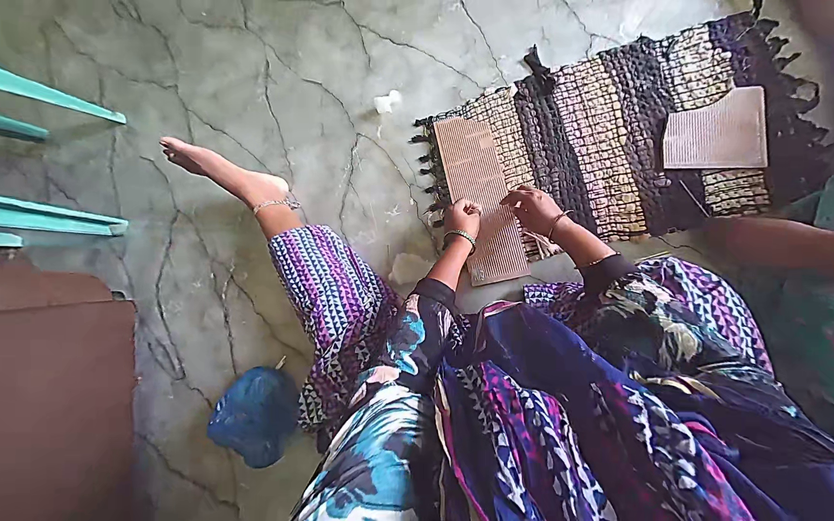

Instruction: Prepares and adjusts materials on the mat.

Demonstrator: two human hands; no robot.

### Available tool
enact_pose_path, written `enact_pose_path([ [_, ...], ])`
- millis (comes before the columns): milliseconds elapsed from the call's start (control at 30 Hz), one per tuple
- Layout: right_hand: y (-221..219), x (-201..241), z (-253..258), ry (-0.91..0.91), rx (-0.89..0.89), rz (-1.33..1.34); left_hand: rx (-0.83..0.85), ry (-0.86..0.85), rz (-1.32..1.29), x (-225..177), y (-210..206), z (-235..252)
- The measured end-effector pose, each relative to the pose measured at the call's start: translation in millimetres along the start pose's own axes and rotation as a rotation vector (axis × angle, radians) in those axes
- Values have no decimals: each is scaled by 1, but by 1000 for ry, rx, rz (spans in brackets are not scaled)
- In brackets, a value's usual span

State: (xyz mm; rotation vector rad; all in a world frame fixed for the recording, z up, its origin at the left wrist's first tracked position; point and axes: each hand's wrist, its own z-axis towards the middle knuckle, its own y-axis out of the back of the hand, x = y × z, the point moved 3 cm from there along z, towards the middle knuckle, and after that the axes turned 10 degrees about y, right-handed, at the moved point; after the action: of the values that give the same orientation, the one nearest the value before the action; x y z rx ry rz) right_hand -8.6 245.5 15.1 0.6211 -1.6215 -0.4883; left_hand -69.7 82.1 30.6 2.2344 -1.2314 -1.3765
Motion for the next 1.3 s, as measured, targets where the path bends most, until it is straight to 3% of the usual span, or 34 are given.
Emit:
enact_pose_path([
  [233,-12,-1,1,-56,-12,-33,-106,202,-180,43,-14,20],
  [400,-44,30,-3,131,214,-236,-131,329,-369,50,-17,1],
  [500,-55,35,-5,122,318,-416,-103,311,-430,54,-19,-18],
  [700,-37,32,-4,-60,102,-282,-88,389,-488,55,-18,-21],
  [900,-52,29,-2,-1,230,-431,-101,309,-374,59,-16,-17],
  [1033,-54,28,-4,30,212,-466,-127,217,-328,60,-12,-11],
  [1300,-52,38,-11,-9,320,-444,-11,10,-79,53,0,-25],
])
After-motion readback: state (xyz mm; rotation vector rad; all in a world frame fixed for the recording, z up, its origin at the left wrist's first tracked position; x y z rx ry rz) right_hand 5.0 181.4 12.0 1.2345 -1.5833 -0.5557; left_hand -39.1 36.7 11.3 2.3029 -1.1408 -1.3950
